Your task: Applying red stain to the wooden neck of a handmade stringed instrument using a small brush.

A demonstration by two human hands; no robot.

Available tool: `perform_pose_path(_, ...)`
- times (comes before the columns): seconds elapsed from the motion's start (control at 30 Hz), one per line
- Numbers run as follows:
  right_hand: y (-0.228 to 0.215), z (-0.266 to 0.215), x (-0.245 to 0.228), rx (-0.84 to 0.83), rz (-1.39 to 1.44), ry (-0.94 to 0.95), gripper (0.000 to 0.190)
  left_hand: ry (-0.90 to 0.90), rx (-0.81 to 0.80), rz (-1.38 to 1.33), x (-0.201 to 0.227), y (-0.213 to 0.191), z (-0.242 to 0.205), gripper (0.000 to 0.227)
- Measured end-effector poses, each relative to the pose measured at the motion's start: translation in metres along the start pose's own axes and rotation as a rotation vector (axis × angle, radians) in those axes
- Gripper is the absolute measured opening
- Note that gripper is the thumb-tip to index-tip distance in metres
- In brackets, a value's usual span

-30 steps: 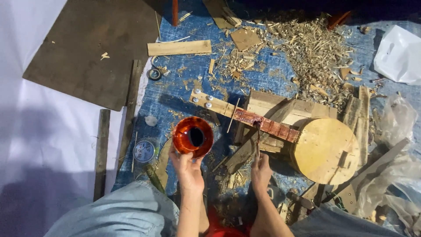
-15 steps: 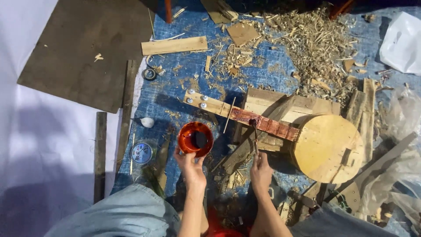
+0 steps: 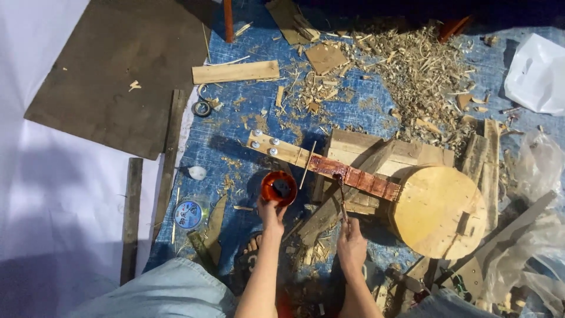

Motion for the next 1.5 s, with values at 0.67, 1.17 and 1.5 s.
perform_pose_path(0.67, -0.001, -0.009, 0.002, -0.008, 0.114, -0.018, 0.024, 0.448, -0.457, 0.436, 0.209, 0.101, -0.062, 0.049)
perform_pose_path(1.17, 0.0, -0.076, -0.021, -0.026, 0.182, 0.018, 0.021, 0.573, -0.222, 0.483, 0.179, 0.067, -0.164, 0.029)
perform_pose_path(1.5, 0.031, -0.08, 0.027, -0.088, 0.274, 0.069, 0.03, 0.596, -0.18, 0.442, 0.17, 0.046, -0.179, 0.03)
Point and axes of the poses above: each hand's wrist, its own z-axis towards the middle knuckle, its own y-axis out of the palm, x = y × z, the point moved 8 cm from there along z, towards the middle knuckle, and after that the axes turned 11 degrees about z, right-handed, at the moved point
